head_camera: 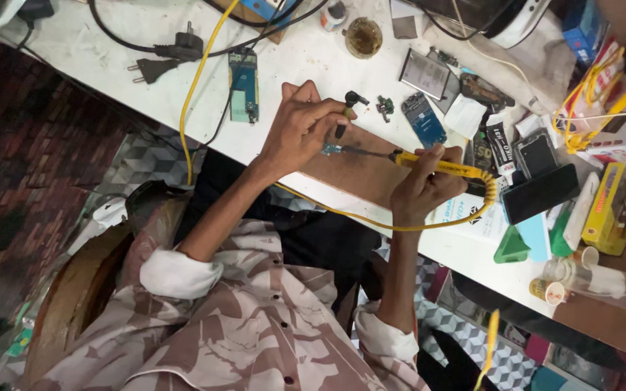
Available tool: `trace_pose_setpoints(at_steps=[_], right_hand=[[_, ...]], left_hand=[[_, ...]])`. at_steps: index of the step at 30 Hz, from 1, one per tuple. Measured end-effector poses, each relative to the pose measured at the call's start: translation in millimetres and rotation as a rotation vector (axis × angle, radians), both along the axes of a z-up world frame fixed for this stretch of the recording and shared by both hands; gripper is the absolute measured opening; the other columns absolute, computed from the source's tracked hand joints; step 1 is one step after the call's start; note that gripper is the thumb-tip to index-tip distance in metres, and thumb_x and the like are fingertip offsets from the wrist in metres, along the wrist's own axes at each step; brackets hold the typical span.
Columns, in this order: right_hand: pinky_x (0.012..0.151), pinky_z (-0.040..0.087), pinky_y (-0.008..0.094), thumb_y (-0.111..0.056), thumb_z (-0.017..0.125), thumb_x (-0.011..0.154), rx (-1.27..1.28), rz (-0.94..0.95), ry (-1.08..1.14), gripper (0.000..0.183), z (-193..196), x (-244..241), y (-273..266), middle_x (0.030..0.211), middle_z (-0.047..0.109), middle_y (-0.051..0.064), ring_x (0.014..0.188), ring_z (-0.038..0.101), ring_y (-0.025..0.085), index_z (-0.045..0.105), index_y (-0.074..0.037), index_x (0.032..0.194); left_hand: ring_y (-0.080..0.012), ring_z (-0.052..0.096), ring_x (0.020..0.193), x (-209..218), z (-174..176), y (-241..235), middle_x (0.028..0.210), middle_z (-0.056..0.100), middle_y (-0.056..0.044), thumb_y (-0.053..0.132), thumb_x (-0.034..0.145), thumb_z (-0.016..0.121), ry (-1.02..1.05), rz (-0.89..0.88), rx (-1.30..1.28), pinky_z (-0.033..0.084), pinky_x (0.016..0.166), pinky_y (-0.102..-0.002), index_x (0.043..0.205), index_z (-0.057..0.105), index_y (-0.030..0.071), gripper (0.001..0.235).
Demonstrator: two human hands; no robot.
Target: The person uses a soldering iron and solder wire to attach components to a small circuit board. They repeatedly heat joints and apply solder while holding the board steady on a wooden mat.
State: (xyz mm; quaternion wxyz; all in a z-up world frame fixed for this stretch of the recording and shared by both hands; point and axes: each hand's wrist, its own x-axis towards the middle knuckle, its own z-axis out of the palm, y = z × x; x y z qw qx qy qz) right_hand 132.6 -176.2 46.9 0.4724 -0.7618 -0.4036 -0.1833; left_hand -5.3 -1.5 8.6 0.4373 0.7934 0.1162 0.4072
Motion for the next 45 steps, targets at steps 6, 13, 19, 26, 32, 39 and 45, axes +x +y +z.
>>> trace_pose_setpoints(at_steps=[6, 13, 19, 26, 32, 39, 45], right_hand=[[0.059, 0.038, 0.035, -0.031, 0.044, 0.114, -0.108, 0.044, 0.029, 0.046, 12.8, -10.8, -4.1, 0.067, 0.056, 0.010, 0.058, 0.055, 0.021, 0.055, 0.002, 0.084], [0.086, 0.036, 0.040, -0.019, 0.049, 0.109, -0.234, 0.019, -0.157, 0.025, 11.2, -17.1, -9.6, 0.091, 0.059, 0.010, 0.083, 0.051, 0.027, 0.061, 0.001, 0.101], [0.084, 0.039, 0.040, -0.008, 0.061, 0.111, -0.306, -0.045, -0.402, 0.019, 4.6, -14.5, -3.0, 0.100, 0.061, 0.011, 0.088, 0.048, 0.028, 0.059, 0.004, 0.126], [0.068, 0.038, 0.034, -0.005, 0.061, 0.108, -0.197, 0.069, 0.059, 0.013, -3.0, -11.8, -5.5, 0.075, 0.054, 0.009, 0.063, 0.047, 0.018, 0.054, 0.000, 0.098], [0.070, 0.045, 0.034, 0.000, 0.062, 0.108, 0.016, 0.034, 0.017, 0.020, -8.1, -19.6, -8.5, 0.088, 0.054, 0.012, 0.069, 0.049, 0.018, 0.044, 0.007, 0.110], [0.057, 0.031, 0.033, -0.007, 0.064, 0.110, -0.125, -0.076, 0.150, 0.030, -17.1, -36.0, -22.1, 0.066, 0.049, 0.010, 0.051, 0.039, 0.017, 0.053, 0.003, 0.084], [0.054, 0.036, 0.031, -0.014, 0.064, 0.106, -0.082, -0.067, 0.117, 0.020, -15.3, -8.2, -12.1, 0.070, 0.055, 0.004, 0.058, 0.047, 0.013, 0.057, 0.001, 0.094]], left_hand=[[-0.0185, 0.046, 0.076, 2.3, -2.7, 0.1, 0.080, 0.077, -0.001, 0.004, 0.096, 0.068, -0.008, -0.008, -0.006, 0.034, 0.082, -0.034, 0.105, 0.076, 0.003, 0.012], [-0.0039, 0.065, 0.083, 3.2, -6.2, -0.3, 0.093, 0.076, 0.008, 0.003, 0.101, 0.055, 0.065, -0.141, -0.384, 0.043, 0.081, -0.028, 0.115, 0.071, 0.012, 0.023], [-0.0159, 0.050, 0.077, -0.7, -0.7, 0.6, 0.084, 0.079, 0.000, -0.005, 0.091, 0.064, -0.011, -0.005, -0.009, 0.032, 0.085, -0.034, 0.111, 0.077, 0.007, 0.027], [-0.0114, 0.051, 0.077, 1.0, -3.2, -0.9, 0.092, 0.079, 0.003, -0.002, 0.100, 0.062, 0.003, -0.032, -0.071, 0.034, 0.088, -0.032, 0.118, 0.074, 0.008, 0.024], [-0.0129, 0.050, 0.080, -0.7, 1.0, -2.7, 0.090, 0.080, 0.003, -0.002, 0.096, 0.062, 0.003, -0.010, -0.007, 0.032, 0.089, -0.033, 0.115, 0.077, 0.008, 0.026], [-0.0177, 0.049, 0.078, 4.8, -18.0, -0.3, 0.084, 0.078, -0.001, 0.001, 0.096, 0.066, -0.003, 0.009, 0.011, 0.031, 0.088, -0.035, 0.108, 0.078, 0.007, 0.018], [-0.0206, 0.056, 0.087, 11.2, -14.5, 0.7, 0.092, 0.062, -0.009, 0.007, 0.098, 0.066, 0.005, 0.051, -0.061, 0.038, 0.084, -0.031, 0.115, 0.078, 0.010, 0.020]])
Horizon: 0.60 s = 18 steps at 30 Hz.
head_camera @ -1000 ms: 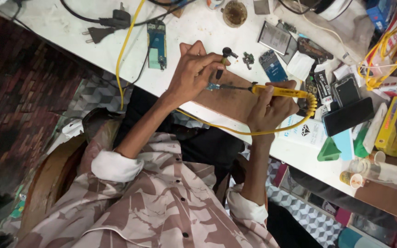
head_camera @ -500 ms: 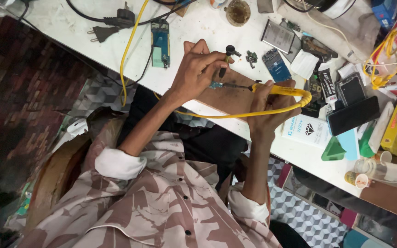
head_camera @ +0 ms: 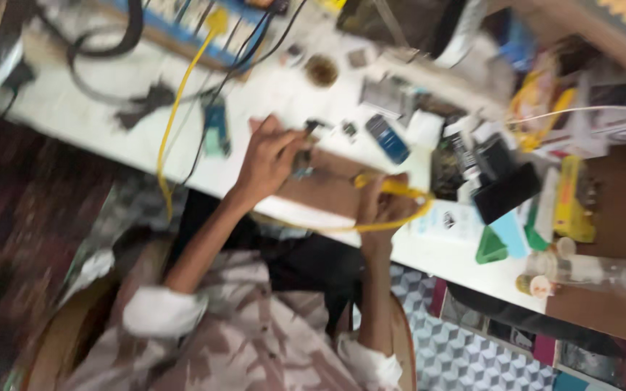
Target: The person uses a soldering iron and solder wire to attach components to a small circuit board. They repeatedly heat joints and apply solder while holding the board steady on a wooden mat.
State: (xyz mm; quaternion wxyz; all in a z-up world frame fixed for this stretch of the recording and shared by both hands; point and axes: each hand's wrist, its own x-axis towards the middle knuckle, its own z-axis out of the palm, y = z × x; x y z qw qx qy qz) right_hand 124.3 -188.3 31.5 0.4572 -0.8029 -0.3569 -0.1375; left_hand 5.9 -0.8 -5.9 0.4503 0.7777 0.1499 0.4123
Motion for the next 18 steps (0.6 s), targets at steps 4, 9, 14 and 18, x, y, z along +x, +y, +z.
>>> trace_pose_setpoints(at_steps=[4, 9, 14, 18], right_hand=[[0.057, 0.039, 0.031, -0.015, 0.062, 0.106, 0.159, 0.110, 0.151, 0.018, -8.1, -0.2, -5.0, 0.079, 0.055, 0.005, 0.066, 0.046, 0.011, 0.053, 0.001, 0.102], [0.053, 0.036, 0.031, -0.015, 0.058, 0.106, 0.096, 0.095, 0.168, 0.022, -15.0, -12.2, -10.9, 0.070, 0.053, 0.003, 0.059, 0.045, 0.010, 0.052, -0.002, 0.091], [0.059, 0.033, 0.039, -0.013, 0.060, 0.108, -0.019, -0.010, -0.128, 0.022, -14.2, -32.1, -18.7, 0.069, 0.048, 0.010, 0.062, 0.043, 0.020, 0.053, 0.001, 0.092], [0.060, 0.031, 0.044, -0.015, 0.061, 0.105, -0.057, -0.103, 0.014, 0.028, -4.8, -37.3, -25.1, 0.062, 0.048, 0.014, 0.057, 0.044, 0.025, 0.054, 0.004, 0.086]], left_hand=[[-0.0197, 0.053, 0.077, -7.9, -1.1, -7.6, 0.082, 0.071, -0.001, 0.000, 0.092, 0.066, 0.004, -0.008, 0.067, 0.032, 0.090, -0.037, 0.107, 0.079, 0.009, 0.022], [-0.0206, 0.053, 0.077, -8.2, -0.1, -6.3, 0.080, 0.074, -0.003, -0.003, 0.089, 0.065, 0.033, 0.002, 0.091, 0.034, 0.088, -0.038, 0.105, 0.080, 0.006, 0.024], [-0.0250, 0.056, 0.087, -6.1, -9.7, -2.5, 0.097, 0.079, -0.004, -0.003, 0.096, 0.061, -0.035, -0.046, 0.064, 0.044, 0.082, -0.038, 0.111, 0.073, -0.003, 0.019], [-0.0171, 0.072, 0.098, -0.5, -16.0, 0.4, 0.100, 0.076, -0.001, 0.002, 0.104, 0.054, -0.098, -0.207, -0.195, 0.054, 0.086, -0.035, 0.116, 0.069, 0.002, 0.019]])
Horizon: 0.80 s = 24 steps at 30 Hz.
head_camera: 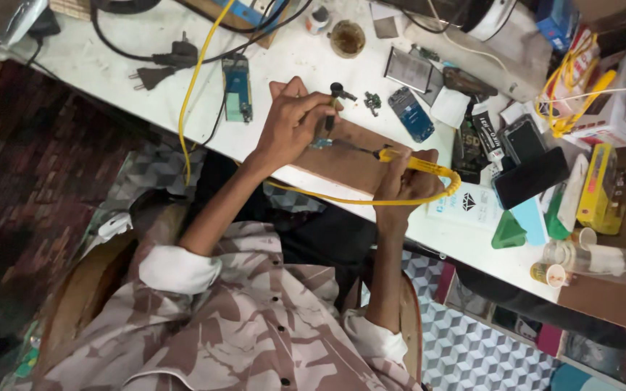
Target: The person uses a soldering iron and solder wire to attach components to a small circuit board. They repeatedly heat joints and apply solder while holding the board steady on a wooden mat.
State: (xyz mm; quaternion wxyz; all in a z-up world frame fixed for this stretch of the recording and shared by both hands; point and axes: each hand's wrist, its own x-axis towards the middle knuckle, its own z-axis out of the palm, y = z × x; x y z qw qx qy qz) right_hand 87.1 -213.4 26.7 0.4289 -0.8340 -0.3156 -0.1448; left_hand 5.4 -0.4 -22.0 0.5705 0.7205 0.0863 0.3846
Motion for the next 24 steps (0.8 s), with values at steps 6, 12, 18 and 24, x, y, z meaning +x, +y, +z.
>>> trace_pose_setpoints(at_steps=[6, 12, 18, 24], right_hand=[[0.084, 0.043, 0.050, -0.016, 0.057, 0.120, 0.179, 0.179, -0.331, 0.033, 9.4, 17.4, 12.9, 0.102, 0.059, 0.023, 0.093, 0.057, 0.031, 0.048, 0.016, 0.113], [0.060, 0.036, 0.036, -0.019, 0.058, 0.110, 0.194, -0.024, -0.068, 0.027, -5.0, 10.1, 18.8, 0.071, 0.054, 0.006, 0.064, 0.048, 0.017, 0.054, -0.001, 0.090], [0.056, 0.037, 0.033, -0.020, 0.058, 0.108, 0.290, -0.110, -0.099, 0.026, -17.7, 15.2, 33.9, 0.064, 0.059, 0.008, 0.054, 0.052, 0.015, 0.059, 0.000, 0.090], [0.058, 0.054, 0.024, -0.007, 0.057, 0.104, 0.294, 0.137, -0.018, 0.020, 2.8, 32.9, 62.8, 0.107, 0.071, 0.020, 0.066, 0.066, 0.018, 0.062, 0.008, 0.116]], left_hand=[[-0.0217, 0.056, 0.087, -3.9, 17.5, -1.2, 0.091, 0.071, -0.008, 0.004, 0.100, 0.060, 0.054, 0.170, 0.257, 0.042, 0.080, -0.036, 0.107, 0.076, 0.010, 0.018], [-0.0217, 0.053, 0.084, -12.9, 18.6, -9.5, 0.086, 0.069, -0.004, 0.011, 0.099, 0.067, 0.092, 0.144, 0.155, 0.038, 0.082, -0.035, 0.111, 0.076, 0.009, 0.015], [-0.0210, 0.056, 0.082, -6.4, 15.8, -1.2, 0.084, 0.075, -0.002, 0.011, 0.097, 0.071, 0.056, 0.202, 0.279, 0.036, 0.088, -0.037, 0.106, 0.076, 0.008, 0.010], [-0.0186, 0.057, 0.080, -11.5, 31.9, -0.7, 0.085, 0.079, 0.003, 0.004, 0.090, 0.065, 0.053, 0.221, 0.321, 0.032, 0.087, -0.040, 0.104, 0.077, 0.010, 0.020]])
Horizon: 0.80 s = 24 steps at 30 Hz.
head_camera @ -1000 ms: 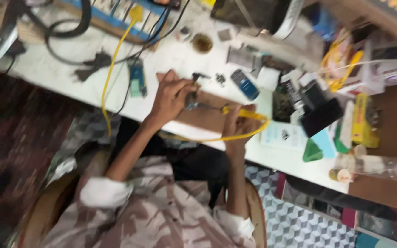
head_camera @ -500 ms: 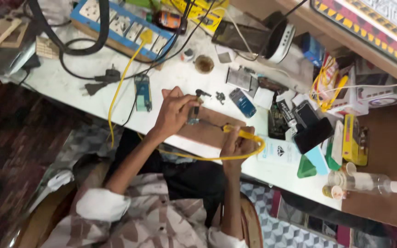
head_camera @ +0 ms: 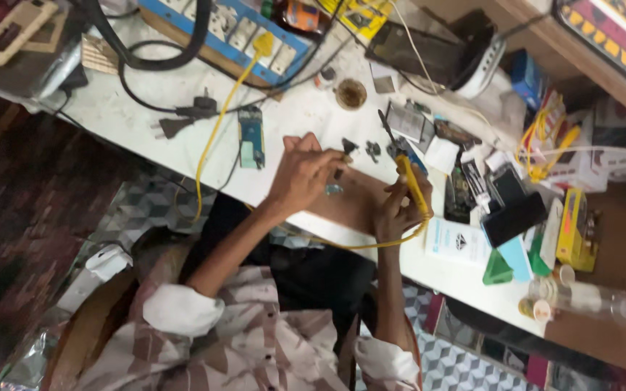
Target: The person uses a soldering iron and solder wire to attach components to a small circuit board. They repeatedly heat joints and apply solder while holding the board steady on a wooden mat.
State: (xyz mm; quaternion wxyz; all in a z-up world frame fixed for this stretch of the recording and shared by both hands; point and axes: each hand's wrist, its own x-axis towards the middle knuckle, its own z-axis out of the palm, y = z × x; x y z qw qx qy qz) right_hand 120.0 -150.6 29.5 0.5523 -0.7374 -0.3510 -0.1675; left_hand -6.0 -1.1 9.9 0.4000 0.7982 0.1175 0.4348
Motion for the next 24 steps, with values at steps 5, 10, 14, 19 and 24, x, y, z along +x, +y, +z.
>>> trace_pose_setpoints(at_steps=[5, 10, 14, 19, 24], right_hand=[[0.073, 0.058, 0.032, 0.003, 0.054, 0.103, -0.274, 0.158, -0.120, 0.030, 17.4, -0.7, 15.3, 0.114, 0.074, 0.017, 0.087, 0.072, 0.023, 0.064, 0.003, 0.132], [0.073, 0.059, 0.035, 0.008, 0.051, 0.099, -0.355, 0.185, -0.027, 0.036, 44.0, 6.5, 29.1, 0.117, 0.072, 0.019, 0.085, 0.073, 0.024, 0.064, 0.001, 0.131], [0.077, 0.057, 0.037, 0.010, 0.051, 0.096, -0.407, 0.201, -0.063, 0.039, 46.6, 0.4, 51.0, 0.113, 0.072, 0.019, 0.090, 0.074, 0.029, 0.065, 0.000, 0.131], [0.086, 0.057, 0.039, 0.013, 0.053, 0.087, -0.484, 0.229, -0.129, 0.046, 43.3, -5.7, 41.3, 0.119, 0.072, 0.020, 0.101, 0.073, 0.033, 0.066, 0.000, 0.129], [0.095, 0.059, 0.035, 0.010, 0.062, 0.103, -0.215, 0.371, -0.323, 0.032, 33.0, -2.1, 30.4, 0.133, 0.066, 0.019, 0.115, 0.070, 0.033, 0.050, 0.003, 0.132]], left_hand=[[-0.0181, 0.056, 0.079, -1.3, -2.3, 3.5, 0.084, 0.074, 0.002, 0.006, 0.091, 0.071, 0.028, -0.010, 0.006, 0.032, 0.083, -0.038, 0.103, 0.076, 0.011, 0.014], [-0.0163, 0.054, 0.073, -1.4, 4.8, 4.4, 0.078, 0.071, 0.003, 0.006, 0.086, 0.074, 0.024, -0.019, -0.035, 0.033, 0.080, -0.037, 0.100, 0.078, 0.011, 0.016], [-0.0170, 0.055, 0.077, 1.0, 7.0, 9.3, 0.083, 0.073, 0.004, 0.007, 0.085, 0.076, 0.024, -0.014, -0.008, 0.035, 0.082, -0.037, 0.100, 0.078, 0.012, 0.015], [-0.0165, 0.055, 0.075, 6.7, 0.5, 10.2, 0.089, 0.078, 0.006, 0.005, 0.088, 0.073, 0.031, -0.070, -0.033, 0.034, 0.084, -0.037, 0.100, 0.074, 0.008, 0.013], [-0.0185, 0.055, 0.077, 3.5, -0.9, 7.8, 0.092, 0.080, 0.004, -0.001, 0.085, 0.067, 0.021, -0.044, 0.006, 0.035, 0.084, -0.036, 0.102, 0.072, 0.005, 0.018]])
